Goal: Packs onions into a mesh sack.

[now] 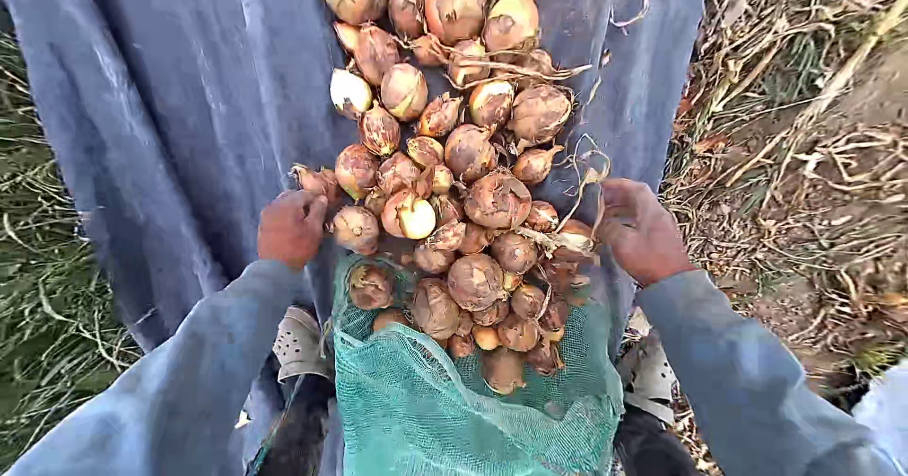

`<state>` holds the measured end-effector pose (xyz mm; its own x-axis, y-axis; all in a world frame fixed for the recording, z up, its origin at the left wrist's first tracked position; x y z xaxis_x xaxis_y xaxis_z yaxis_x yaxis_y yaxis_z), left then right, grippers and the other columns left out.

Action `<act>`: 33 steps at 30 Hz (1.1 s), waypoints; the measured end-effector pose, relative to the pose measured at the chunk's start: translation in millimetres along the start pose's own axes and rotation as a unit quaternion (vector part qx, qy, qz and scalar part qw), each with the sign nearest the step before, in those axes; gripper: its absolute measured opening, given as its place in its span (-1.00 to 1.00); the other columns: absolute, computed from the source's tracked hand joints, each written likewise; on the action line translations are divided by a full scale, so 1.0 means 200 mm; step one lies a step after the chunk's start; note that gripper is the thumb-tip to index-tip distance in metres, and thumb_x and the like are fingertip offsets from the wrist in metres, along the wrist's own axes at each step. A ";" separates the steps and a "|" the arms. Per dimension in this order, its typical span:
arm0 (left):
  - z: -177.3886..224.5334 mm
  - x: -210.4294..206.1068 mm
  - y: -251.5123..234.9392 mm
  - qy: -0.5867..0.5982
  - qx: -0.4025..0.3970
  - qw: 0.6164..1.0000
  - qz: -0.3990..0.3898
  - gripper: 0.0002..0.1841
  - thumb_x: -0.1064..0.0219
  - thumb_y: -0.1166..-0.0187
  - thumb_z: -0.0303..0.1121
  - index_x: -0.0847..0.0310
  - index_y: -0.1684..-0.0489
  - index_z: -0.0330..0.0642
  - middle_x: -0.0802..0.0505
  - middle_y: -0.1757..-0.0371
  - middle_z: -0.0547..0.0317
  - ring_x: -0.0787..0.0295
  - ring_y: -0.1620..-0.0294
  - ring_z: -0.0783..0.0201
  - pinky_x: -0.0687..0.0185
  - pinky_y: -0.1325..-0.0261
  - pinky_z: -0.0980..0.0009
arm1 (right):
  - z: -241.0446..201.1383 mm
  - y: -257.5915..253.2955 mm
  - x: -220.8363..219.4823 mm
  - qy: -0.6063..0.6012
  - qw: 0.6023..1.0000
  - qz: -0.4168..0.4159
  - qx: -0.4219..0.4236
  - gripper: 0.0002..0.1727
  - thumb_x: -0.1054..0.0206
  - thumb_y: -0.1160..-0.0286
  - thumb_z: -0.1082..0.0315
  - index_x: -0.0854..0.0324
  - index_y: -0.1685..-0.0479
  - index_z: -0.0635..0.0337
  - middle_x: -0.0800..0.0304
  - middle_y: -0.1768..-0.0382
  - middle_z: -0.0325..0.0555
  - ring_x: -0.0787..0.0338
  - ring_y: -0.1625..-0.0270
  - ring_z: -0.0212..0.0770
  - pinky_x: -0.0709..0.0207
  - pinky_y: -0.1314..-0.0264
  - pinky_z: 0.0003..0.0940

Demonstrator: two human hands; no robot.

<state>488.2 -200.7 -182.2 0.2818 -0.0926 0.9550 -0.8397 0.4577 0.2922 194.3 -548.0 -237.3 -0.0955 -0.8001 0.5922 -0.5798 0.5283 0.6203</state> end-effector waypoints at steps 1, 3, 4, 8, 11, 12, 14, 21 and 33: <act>-0.15 -0.11 -0.06 0.132 0.032 0.991 0.018 -0.47 -0.05 -0.86 -0.16 -0.66 0.00 -0.63 -0.78 0.02 -0.53 -0.77 -0.06 -0.40 -0.60 -0.19 -0.37 | -0.11 -0.06 0.01 -0.043 0.999 0.001 0.018 -0.32 -0.36 -0.40 0.33 -0.40 -0.64 0.09 -0.64 -0.41 0.19 -0.76 -0.31 0.13 -0.65 -0.29 0.23; -0.33 -0.32 -0.17 0.307 0.168 0.936 -0.031 -0.31 -0.23 -0.72 0.07 -0.36 -0.48 -0.46 -0.72 -0.24 -0.39 -0.74 -0.25 -0.24 -0.64 -0.30 -0.28 | -0.30 -0.19 -0.05 -0.066 0.997 -0.018 0.022 -0.23 -0.45 -0.46 0.03 -0.36 -0.72 -0.07 -0.46 -0.57 0.26 -0.64 -0.45 0.21 -0.56 -0.37 0.31; -0.36 -0.38 -0.22 0.354 0.204 0.912 -0.037 -0.24 -0.29 -0.65 0.13 -0.28 -0.61 -0.33 -0.74 -0.29 -0.31 -0.79 -0.24 -0.15 -0.71 -0.28 -0.22 | -0.37 -0.25 -0.10 -0.056 0.998 -0.032 0.008 -0.19 -0.46 -0.44 -0.11 -0.35 -0.75 -0.18 -0.35 -0.67 0.27 -0.53 -0.58 0.26 -0.48 -0.47 0.37; -0.25 -0.53 -0.35 0.435 0.180 0.879 -0.071 -0.42 -0.31 -0.61 0.09 -0.66 -0.31 -0.26 -0.83 -0.15 -0.17 -0.82 -0.16 0.03 -0.71 -0.30 -0.09 | -0.51 -0.32 -0.31 0.103 0.991 -0.071 -0.054 -0.08 -0.38 -0.30 -0.49 -0.34 -0.74 -0.42 -0.12 -0.71 0.52 -0.37 -0.59 0.58 -0.41 -0.32 0.58; -0.23 -0.59 -0.21 0.582 0.234 0.765 -0.145 -0.52 0.03 -0.81 0.00 -0.66 -0.31 -0.11 -0.82 -0.16 0.07 -0.77 -0.16 0.12 -0.70 -0.25 -0.01 | -0.51 -0.32 -0.41 0.218 0.971 -0.093 -0.039 -0.04 -0.38 -0.24 -0.53 -0.38 -0.72 -0.36 -0.10 -0.69 0.56 -0.41 -0.51 0.63 -0.50 -0.19 0.56; -0.23 -0.59 -0.16 0.622 0.241 0.725 -0.172 -0.49 0.17 -0.82 -0.03 -0.63 -0.35 -0.05 -0.82 -0.23 0.11 -0.77 -0.21 0.11 -0.69 -0.28 -0.02 | -0.51 -0.32 -0.40 0.236 0.965 -0.106 -0.036 -0.06 -0.36 -0.26 -0.53 -0.41 -0.70 -0.35 -0.12 -0.69 0.56 -0.47 -0.46 0.62 -0.50 -0.16 0.56; -0.19 -0.59 -0.11 0.660 0.209 0.691 -0.210 -0.46 0.26 -0.78 -0.11 -0.52 -0.54 0.03 -0.77 -0.37 0.19 -0.75 -0.28 0.18 -0.68 -0.29 0.08 | -0.52 -0.35 -0.36 0.237 0.962 -0.136 -0.022 -0.06 -0.32 -0.30 -0.55 -0.39 -0.71 -0.35 -0.14 -0.68 0.59 -0.56 -0.38 0.62 -0.48 -0.17 0.60; -0.02 -0.68 0.00 0.696 0.226 0.642 -0.229 -0.52 0.00 -0.78 -0.06 -0.48 -0.61 0.08 -0.82 -0.22 0.20 -0.79 -0.09 0.28 -0.74 -0.13 0.23 | -0.52 -0.34 -0.47 0.205 0.970 -0.133 -0.021 0.12 -0.20 -0.35 -0.60 0.10 -0.95 -0.40 -0.16 -0.73 0.52 -0.38 -0.59 0.61 -0.37 -0.34 0.62; 0.52 -0.61 0.26 0.566 0.143 0.695 -0.420 -0.41 0.25 -0.88 0.11 -0.57 -0.39 -0.09 -0.83 -0.02 0.11 -0.79 -0.01 0.29 -0.75 -0.11 0.20 | -0.31 -0.03 -0.76 0.065 0.957 -0.279 -0.038 -0.24 -0.19 -0.72 0.01 -0.04 -0.92 -0.22 -0.66 -0.47 0.23 -0.69 -0.46 0.26 -0.47 -0.45 0.43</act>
<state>362.5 -257.5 -277.4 0.7768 0.6084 -0.1624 -0.1710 0.4520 0.8755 261.8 -411.2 -299.5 0.3164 -0.9241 0.2141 -0.4499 0.0525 0.8915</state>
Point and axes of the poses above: each hand's wrist, its own y-axis away from the middle knuckle, its own x-axis out of the back of the hand, z = x × y, the point moved 10 cm from there along -y, towards the middle knuckle
